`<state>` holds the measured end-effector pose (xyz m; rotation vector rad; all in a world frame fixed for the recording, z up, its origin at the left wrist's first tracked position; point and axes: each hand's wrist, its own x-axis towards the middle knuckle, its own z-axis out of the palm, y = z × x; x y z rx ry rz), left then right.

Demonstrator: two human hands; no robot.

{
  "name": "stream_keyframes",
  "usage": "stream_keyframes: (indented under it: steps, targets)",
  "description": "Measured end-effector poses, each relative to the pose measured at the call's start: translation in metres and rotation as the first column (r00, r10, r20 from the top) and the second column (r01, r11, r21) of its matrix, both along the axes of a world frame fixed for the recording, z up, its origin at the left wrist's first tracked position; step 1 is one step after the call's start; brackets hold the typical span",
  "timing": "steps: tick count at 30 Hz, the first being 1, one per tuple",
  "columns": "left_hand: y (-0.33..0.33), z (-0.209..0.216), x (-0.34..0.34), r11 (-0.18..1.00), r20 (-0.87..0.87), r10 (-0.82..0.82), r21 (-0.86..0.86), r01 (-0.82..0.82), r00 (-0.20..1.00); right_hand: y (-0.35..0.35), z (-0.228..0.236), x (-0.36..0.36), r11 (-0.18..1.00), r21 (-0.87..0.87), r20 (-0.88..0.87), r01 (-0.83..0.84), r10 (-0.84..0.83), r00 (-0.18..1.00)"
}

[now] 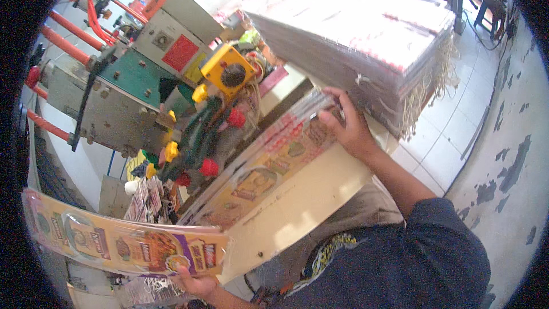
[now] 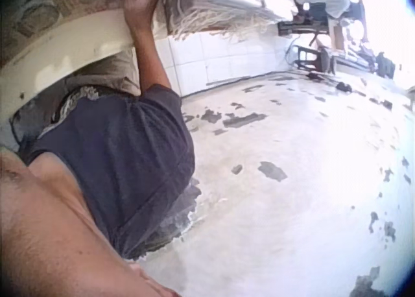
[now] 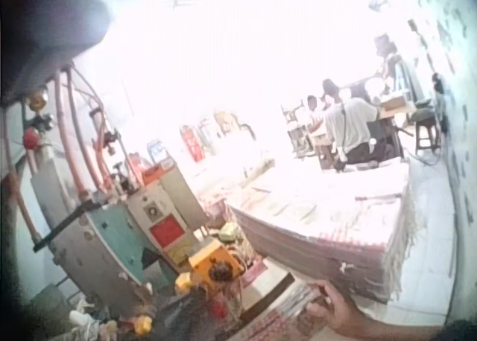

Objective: The person organizes printed paper bags by hand, aligning them and stacking them on a nearby pile before placing a new sheet into the machine's workspace.

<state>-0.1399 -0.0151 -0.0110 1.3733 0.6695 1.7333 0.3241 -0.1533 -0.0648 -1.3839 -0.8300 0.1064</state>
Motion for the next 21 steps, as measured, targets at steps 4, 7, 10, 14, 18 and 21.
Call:
stream_keyframes:
  steps: [4,7,10,14,18,21]
  targets:
    - [-0.007,-0.011,0.004,0.988,-0.002,-0.149,0.043,0.149,0.989,-0.002,0.009,-0.004,0.999,-0.010,-0.029,-0.044,0.044,0.999]
    - [-0.012,-0.012,0.003,0.984,-0.078,-0.179,0.000,0.180,0.981,0.000,0.007,-0.006,0.999,-0.012,0.013,-0.038,0.038,0.999]
    - [-0.011,-0.009,0.006,0.983,-0.156,-0.186,-0.037,0.182,0.970,-0.002,0.006,-0.006,1.000,-0.009,-0.006,-0.021,0.021,1.000]
    - [-0.004,-0.002,0.008,0.982,-0.242,-0.184,-0.077,0.170,0.953,-0.003,0.004,-0.002,1.000,-0.012,-0.018,-0.027,0.026,0.999]
    - [0.005,0.007,0.009,0.983,-0.339,-0.175,-0.120,0.142,0.924,-0.008,0.011,-0.003,0.997,-0.034,-0.034,-0.072,0.071,0.997]
    - [0.012,0.014,0.010,0.982,-0.411,-0.166,-0.147,0.114,0.896,-0.009,0.015,-0.007,0.995,-0.033,-0.076,-0.097,0.094,0.993]
